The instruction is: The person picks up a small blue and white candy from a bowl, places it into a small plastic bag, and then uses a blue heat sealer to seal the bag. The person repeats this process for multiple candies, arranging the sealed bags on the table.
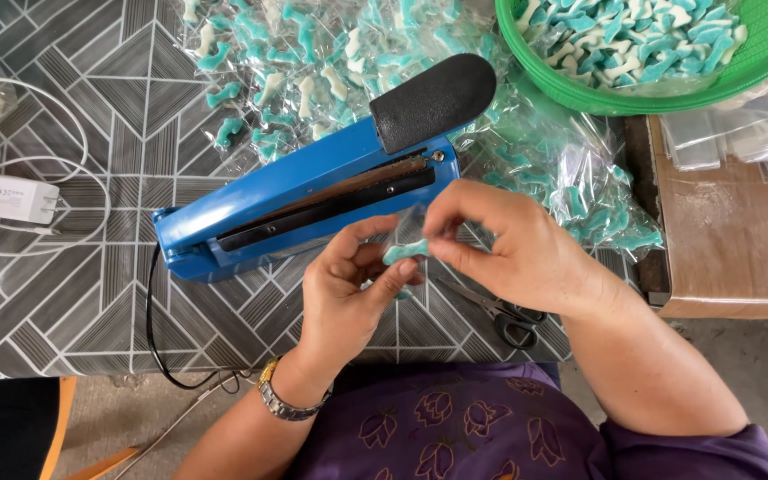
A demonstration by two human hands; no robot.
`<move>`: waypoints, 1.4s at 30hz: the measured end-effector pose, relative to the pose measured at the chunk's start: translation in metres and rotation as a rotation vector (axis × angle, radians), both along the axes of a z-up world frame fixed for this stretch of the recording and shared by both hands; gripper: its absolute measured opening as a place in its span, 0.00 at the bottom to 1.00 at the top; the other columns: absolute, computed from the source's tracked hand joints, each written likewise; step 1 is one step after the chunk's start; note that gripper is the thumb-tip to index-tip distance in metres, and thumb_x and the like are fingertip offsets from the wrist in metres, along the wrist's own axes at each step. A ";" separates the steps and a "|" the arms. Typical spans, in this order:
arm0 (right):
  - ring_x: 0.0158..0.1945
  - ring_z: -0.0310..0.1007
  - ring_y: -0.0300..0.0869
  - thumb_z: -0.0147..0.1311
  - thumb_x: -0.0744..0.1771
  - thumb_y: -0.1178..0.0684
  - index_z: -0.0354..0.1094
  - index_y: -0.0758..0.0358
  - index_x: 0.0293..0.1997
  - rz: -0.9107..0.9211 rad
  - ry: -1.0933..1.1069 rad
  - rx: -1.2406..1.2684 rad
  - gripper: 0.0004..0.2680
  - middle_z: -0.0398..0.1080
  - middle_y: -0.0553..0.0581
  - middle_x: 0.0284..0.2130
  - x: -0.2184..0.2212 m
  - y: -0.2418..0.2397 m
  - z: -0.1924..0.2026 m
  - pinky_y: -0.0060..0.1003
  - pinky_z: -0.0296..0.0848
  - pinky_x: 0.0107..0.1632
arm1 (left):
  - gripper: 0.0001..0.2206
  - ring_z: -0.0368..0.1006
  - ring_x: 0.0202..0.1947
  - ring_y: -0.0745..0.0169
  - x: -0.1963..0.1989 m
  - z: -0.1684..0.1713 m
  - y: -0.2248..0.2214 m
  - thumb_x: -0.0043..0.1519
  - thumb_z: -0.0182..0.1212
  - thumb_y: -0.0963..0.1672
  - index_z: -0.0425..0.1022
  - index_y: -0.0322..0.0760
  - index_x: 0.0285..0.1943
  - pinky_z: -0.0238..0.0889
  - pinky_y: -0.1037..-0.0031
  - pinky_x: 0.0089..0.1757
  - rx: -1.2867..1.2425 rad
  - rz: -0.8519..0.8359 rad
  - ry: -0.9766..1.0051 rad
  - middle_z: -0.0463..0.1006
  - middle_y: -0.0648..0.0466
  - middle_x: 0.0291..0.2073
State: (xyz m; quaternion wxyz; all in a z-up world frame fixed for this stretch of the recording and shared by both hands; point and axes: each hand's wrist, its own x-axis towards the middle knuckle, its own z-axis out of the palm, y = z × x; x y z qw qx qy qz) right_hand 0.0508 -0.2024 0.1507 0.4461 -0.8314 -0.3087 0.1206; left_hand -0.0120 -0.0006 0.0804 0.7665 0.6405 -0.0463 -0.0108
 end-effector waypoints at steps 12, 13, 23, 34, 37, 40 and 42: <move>0.42 0.80 0.43 0.66 0.65 0.63 0.78 0.69 0.38 -0.253 0.081 0.428 0.02 0.78 0.59 0.33 -0.016 0.023 -0.035 0.39 0.78 0.53 | 0.06 0.81 0.29 0.64 0.002 0.005 -0.005 0.62 0.69 0.41 0.83 0.31 0.43 0.78 0.77 0.29 -0.003 0.238 0.016 0.84 0.48 0.28; 0.42 0.80 0.43 0.66 0.65 0.63 0.78 0.69 0.38 -0.252 0.082 0.428 0.02 0.78 0.59 0.33 -0.018 0.025 -0.033 0.39 0.78 0.53 | 0.06 0.81 0.29 0.64 0.001 0.008 -0.006 0.62 0.69 0.41 0.83 0.31 0.43 0.78 0.77 0.29 -0.002 0.239 0.016 0.84 0.48 0.28; 0.44 0.82 0.43 0.64 0.66 0.64 0.64 0.68 0.45 -0.438 0.324 0.676 0.10 0.79 0.63 0.34 -0.021 0.033 -0.059 0.44 0.77 0.61 | 0.06 0.78 0.35 0.61 -0.001 -0.005 -0.003 0.56 0.73 0.36 0.79 0.27 0.33 0.74 0.75 0.36 -0.345 0.311 0.060 0.81 0.44 0.32; 0.32 0.74 0.34 0.59 0.69 0.62 0.61 0.64 0.46 -0.417 -0.004 0.508 0.08 0.81 0.60 0.32 -0.007 0.063 -0.079 0.26 0.72 0.39 | 0.09 0.82 0.33 0.64 0.006 -0.012 0.010 0.62 0.68 0.36 0.70 0.32 0.38 0.73 0.77 0.35 0.125 0.541 -0.188 0.84 0.46 0.32; 0.32 0.75 0.35 0.61 0.69 0.61 0.61 0.62 0.46 -0.454 -0.154 0.410 0.09 0.81 0.57 0.33 0.001 0.068 -0.094 0.26 0.72 0.35 | 0.08 0.80 0.27 0.65 0.014 -0.014 0.016 0.62 0.68 0.36 0.71 0.34 0.40 0.73 0.77 0.31 0.281 0.559 -0.204 0.85 0.46 0.30; 0.28 0.75 0.41 0.61 0.69 0.63 0.61 0.63 0.46 -0.473 -0.269 0.362 0.09 0.80 0.60 0.33 0.008 0.077 -0.101 0.29 0.74 0.30 | 0.08 0.77 0.22 0.66 0.024 -0.026 0.021 0.62 0.68 0.37 0.72 0.37 0.40 0.70 0.77 0.27 0.405 0.629 -0.238 0.82 0.50 0.25; 0.26 0.77 0.47 0.63 0.68 0.63 0.64 0.63 0.44 -0.488 -0.422 0.348 0.08 0.78 0.60 0.29 0.013 0.082 -0.103 0.33 0.75 0.26 | 0.05 0.76 0.20 0.59 0.030 -0.026 0.022 0.64 0.65 0.36 0.78 0.40 0.40 0.69 0.80 0.25 0.680 0.663 -0.514 0.80 0.55 0.25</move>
